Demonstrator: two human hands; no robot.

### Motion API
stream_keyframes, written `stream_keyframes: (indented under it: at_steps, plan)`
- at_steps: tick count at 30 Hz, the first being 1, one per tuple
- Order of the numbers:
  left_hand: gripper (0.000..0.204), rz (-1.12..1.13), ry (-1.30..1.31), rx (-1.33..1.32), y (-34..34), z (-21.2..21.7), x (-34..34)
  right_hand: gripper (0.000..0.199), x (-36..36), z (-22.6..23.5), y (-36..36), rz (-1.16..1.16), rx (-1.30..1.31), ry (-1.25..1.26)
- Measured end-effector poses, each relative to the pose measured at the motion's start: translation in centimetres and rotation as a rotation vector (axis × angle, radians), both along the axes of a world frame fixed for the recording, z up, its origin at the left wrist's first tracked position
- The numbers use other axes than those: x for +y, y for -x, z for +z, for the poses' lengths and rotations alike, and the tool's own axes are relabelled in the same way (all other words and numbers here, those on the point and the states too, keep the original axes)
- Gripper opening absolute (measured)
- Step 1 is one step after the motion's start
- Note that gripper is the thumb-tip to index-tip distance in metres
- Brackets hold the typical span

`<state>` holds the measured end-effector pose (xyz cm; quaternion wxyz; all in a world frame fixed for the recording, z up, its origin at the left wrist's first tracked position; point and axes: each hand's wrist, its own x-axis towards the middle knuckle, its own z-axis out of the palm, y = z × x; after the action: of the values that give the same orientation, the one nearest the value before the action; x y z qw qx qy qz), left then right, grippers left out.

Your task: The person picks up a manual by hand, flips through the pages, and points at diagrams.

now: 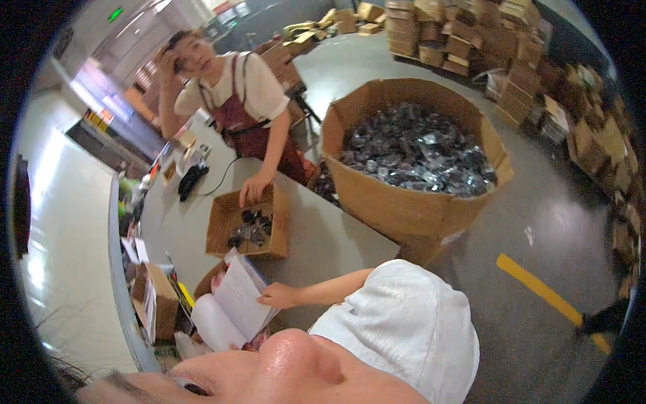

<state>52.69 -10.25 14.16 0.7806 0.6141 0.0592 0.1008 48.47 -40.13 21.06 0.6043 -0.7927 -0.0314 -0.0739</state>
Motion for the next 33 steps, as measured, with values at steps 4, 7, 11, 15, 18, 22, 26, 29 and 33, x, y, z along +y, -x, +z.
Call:
stream_keyframes:
  at_steps: [4, 7, 11, 15, 18, 22, 26, 29, 33]
  plan:
    - [0.043, 0.025, -0.704, -0.103, 0.6, 0.7, -0.3, 0.042, 0.2, -0.1, 0.3, 0.012, -0.031, 0.0]
    - [0.043, 0.009, -1.018, -0.232, 0.4, 1.0, 1.1, 0.042, 0.8, 0.0, 0.8, -0.018, -0.049, 0.004]
    - [0.045, 0.001, -1.099, -0.303, -1.3, 1.5, 1.9, 0.042, 1.4, 0.6, 2.0, -0.037, 0.001, 0.039]
    - [0.045, -0.049, -0.994, -0.288, -2.8, 2.4, 0.0, 0.042, 3.1, 1.5, 3.8, -0.122, 0.027, 0.032]
    - [0.047, -0.213, -0.893, -0.299, -3.0, 4.3, -3.4, 0.041, 3.7, 0.6, 5.0, -0.252, 0.002, 0.014]
    - [0.05, -0.311, -0.774, -0.256, -2.8, 6.4, -4.4, 0.041, 5.9, 1.0, 5.1, -0.304, -0.013, 0.001]
    - [0.052, -0.362, -0.646, -0.193, -1.2, 8.7, -5.9, 0.041, 6.5, 1.6, 6.0, -0.368, 0.027, 0.017]
    - [0.054, -0.362, -0.552, -0.132, -0.4, 10.0, -5.7, 0.039, 6.7, 1.5, 5.8, -0.38, 0.072, 0.045]
    - [0.057, -0.37, -0.445, -0.068, 0.7, 11.3, -5.6, 0.035, 6.2, 1.3, 5.7, -0.459, 0.089, -0.056]
